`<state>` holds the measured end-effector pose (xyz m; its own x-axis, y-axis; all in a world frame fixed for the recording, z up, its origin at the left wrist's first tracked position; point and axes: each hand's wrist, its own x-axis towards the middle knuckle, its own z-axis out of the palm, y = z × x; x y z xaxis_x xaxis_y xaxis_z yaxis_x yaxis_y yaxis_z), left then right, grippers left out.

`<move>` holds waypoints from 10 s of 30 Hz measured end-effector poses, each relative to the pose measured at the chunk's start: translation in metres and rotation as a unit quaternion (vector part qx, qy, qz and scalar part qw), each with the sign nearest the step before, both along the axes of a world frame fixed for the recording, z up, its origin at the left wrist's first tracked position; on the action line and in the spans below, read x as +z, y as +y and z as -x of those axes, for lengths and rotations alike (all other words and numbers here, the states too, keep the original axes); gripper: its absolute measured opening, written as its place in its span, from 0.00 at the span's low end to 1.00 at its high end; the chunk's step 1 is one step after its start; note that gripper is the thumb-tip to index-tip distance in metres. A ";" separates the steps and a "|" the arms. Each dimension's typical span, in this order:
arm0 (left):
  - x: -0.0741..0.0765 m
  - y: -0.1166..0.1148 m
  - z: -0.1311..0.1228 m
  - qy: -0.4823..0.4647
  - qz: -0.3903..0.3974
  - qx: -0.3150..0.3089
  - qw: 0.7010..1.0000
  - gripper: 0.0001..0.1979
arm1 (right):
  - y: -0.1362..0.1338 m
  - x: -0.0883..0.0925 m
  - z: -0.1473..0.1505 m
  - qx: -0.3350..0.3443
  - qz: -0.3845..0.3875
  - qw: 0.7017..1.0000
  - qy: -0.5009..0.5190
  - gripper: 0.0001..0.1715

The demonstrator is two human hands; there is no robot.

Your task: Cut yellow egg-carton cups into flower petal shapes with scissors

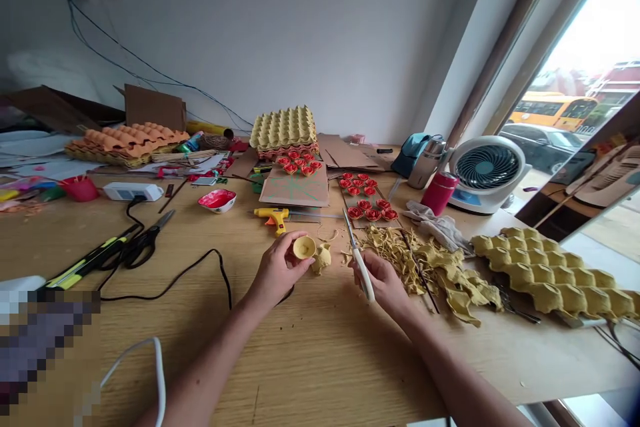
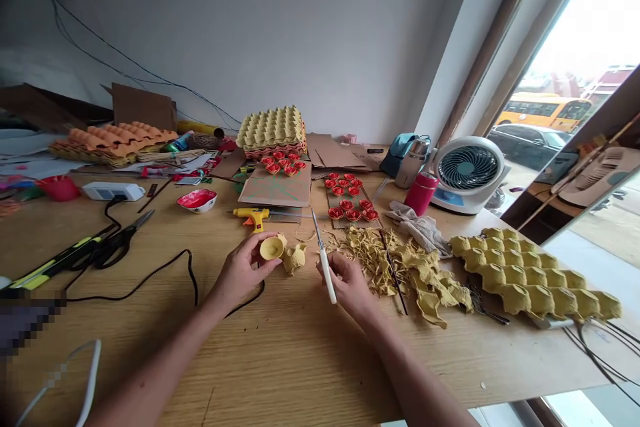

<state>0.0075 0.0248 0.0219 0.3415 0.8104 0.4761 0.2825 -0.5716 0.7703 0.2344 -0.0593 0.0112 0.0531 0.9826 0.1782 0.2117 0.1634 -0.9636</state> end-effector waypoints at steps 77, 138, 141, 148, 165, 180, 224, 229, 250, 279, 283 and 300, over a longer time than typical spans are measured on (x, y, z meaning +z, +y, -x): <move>0.018 -0.045 -0.007 -0.047 0.012 -0.047 0.998 0.18 | -0.025 0.016 0.018 0.046 -0.078 0.973 -0.212 0.08; 0.022 -0.036 -0.005 -0.191 0.321 -0.216 0.902 0.26 | -0.023 0.016 0.018 0.034 -0.090 0.976 -0.197 0.07; 0.023 -0.037 -0.004 -0.204 0.341 -0.202 0.895 0.29 | -0.024 0.017 0.019 0.035 -0.088 0.975 -0.203 0.07; 0.023 -0.033 0.004 -0.256 0.380 -0.231 0.858 0.31 | -0.024 0.020 0.020 0.029 -0.081 0.973 -0.213 0.08; 0.018 -0.026 0.003 -0.239 0.362 -0.239 0.868 0.21 | -0.026 0.016 0.018 0.059 -0.081 0.943 -0.319 0.11; 0.014 -0.024 0.003 -0.291 0.391 -0.246 0.838 0.18 | -0.026 0.018 0.020 0.063 -0.088 0.939 -0.325 0.08; 0.017 -0.028 0.002 -0.220 0.330 -0.247 0.884 0.22 | -0.027 0.019 0.019 0.075 -0.180 0.903 -0.384 0.13; 0.017 -0.028 0.003 -0.218 0.319 -0.245 0.889 0.21 | -0.028 0.019 0.018 0.081 -0.179 0.904 -0.381 0.14; 0.019 -0.024 0.006 -0.222 0.274 -0.243 0.903 0.22 | -0.027 0.015 0.016 0.065 -0.153 0.916 -0.366 0.17; 0.023 -0.030 0.005 -0.177 0.284 -0.251 0.908 0.28 | -0.025 0.024 0.013 0.048 -0.033 0.995 0.075 0.24; 0.023 -0.031 0.004 -0.177 0.260 -0.239 0.919 0.28 | -0.024 0.024 0.014 0.052 -0.030 0.995 0.074 0.24; 0.025 -0.035 0.006 -0.119 0.161 -0.191 0.961 0.26 | -0.023 0.017 0.014 0.068 -0.019 0.994 0.081 0.24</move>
<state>0.0015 -0.0101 0.0471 0.5558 0.7656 0.3239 -0.1075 -0.3201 0.9413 0.2202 -0.0823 0.0283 -0.0497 0.9751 0.2163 0.0283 0.2178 -0.9756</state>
